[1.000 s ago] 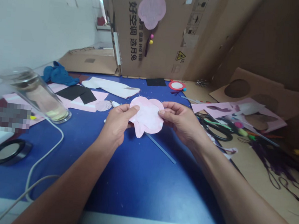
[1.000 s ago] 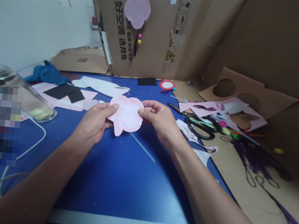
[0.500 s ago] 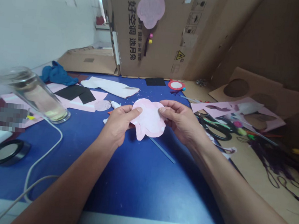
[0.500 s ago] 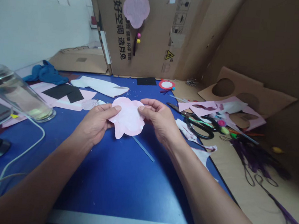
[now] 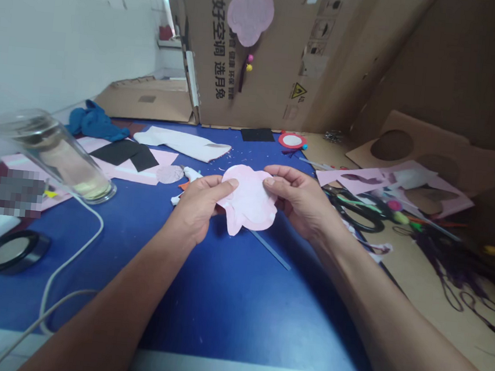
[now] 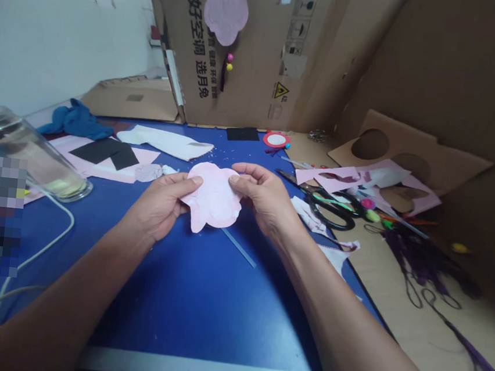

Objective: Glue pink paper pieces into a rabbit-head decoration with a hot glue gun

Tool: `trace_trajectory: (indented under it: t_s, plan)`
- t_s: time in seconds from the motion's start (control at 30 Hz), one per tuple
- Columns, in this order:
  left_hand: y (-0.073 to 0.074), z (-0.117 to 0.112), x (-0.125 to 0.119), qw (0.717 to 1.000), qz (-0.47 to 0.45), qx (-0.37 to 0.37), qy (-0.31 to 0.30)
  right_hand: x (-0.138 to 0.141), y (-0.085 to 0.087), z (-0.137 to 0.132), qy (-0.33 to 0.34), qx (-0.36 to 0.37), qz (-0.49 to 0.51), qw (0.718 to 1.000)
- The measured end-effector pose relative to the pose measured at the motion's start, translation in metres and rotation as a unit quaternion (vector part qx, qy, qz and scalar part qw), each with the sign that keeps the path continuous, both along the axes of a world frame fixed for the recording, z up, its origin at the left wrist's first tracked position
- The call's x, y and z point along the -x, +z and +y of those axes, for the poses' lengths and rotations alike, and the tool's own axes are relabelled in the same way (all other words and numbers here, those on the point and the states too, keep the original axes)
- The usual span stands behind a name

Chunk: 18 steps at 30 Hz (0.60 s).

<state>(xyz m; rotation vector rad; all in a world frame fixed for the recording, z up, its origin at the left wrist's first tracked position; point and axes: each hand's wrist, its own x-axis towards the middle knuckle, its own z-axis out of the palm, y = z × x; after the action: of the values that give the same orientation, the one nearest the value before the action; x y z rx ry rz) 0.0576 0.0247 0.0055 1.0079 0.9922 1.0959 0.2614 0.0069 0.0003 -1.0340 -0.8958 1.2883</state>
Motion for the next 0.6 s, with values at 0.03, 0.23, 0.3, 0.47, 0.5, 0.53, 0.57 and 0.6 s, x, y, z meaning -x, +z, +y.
trace_trajectory:
  t_s: [0.03, 0.23, 0.3, 0.47, 0.5, 0.53, 0.57, 0.6]
  plan:
    - [-0.0001, 0.0, 0.0001, 1.0, -0.003, 0.003, -0.001, -0.0001, 0.0003, 0.0001, 0.001, 0.002, 0.005, 1.0]
    - [-0.0009, 0.0001, 0.0004, 1.0, -0.013, 0.004, -0.006, 0.0007, 0.0008, 0.0005, 0.006, 0.001, 0.017, 1.0]
    - [-0.001, -0.0001, 0.0002, 1.0, -0.011, 0.002, -0.006, 0.0015, 0.0007, 0.0003, 0.01, -0.002, 0.017, 1.0]
    - [0.0002, -0.0016, -0.0006, 1.0, -0.009, 0.0, -0.002, 0.0038, 0.0023, -0.001, 0.012, -0.004, 0.007, 1.0]
    - [0.0006, -0.002, -0.0007, 1.0, -0.007, -0.001, -0.002, 0.0044, 0.0027, -0.0013, 0.017, -0.003, 0.002, 1.0]
    - [0.001, -0.0023, -0.0008, 1.0, -0.005, -0.002, -0.003, 0.0049, 0.0031, -0.0015, 0.023, -0.001, -0.004, 1.0]
    - [0.0012, -0.0025, -0.0009, 1.0, -0.002, -0.003, -0.006, 0.0054, 0.0034, -0.0016, 0.029, 0.0, -0.009, 1.0]
    - [0.0013, -0.0026, -0.0009, 1.0, -0.001, -0.002, -0.008, 0.0057, 0.0035, -0.0017, 0.031, 0.001, -0.014, 0.999]
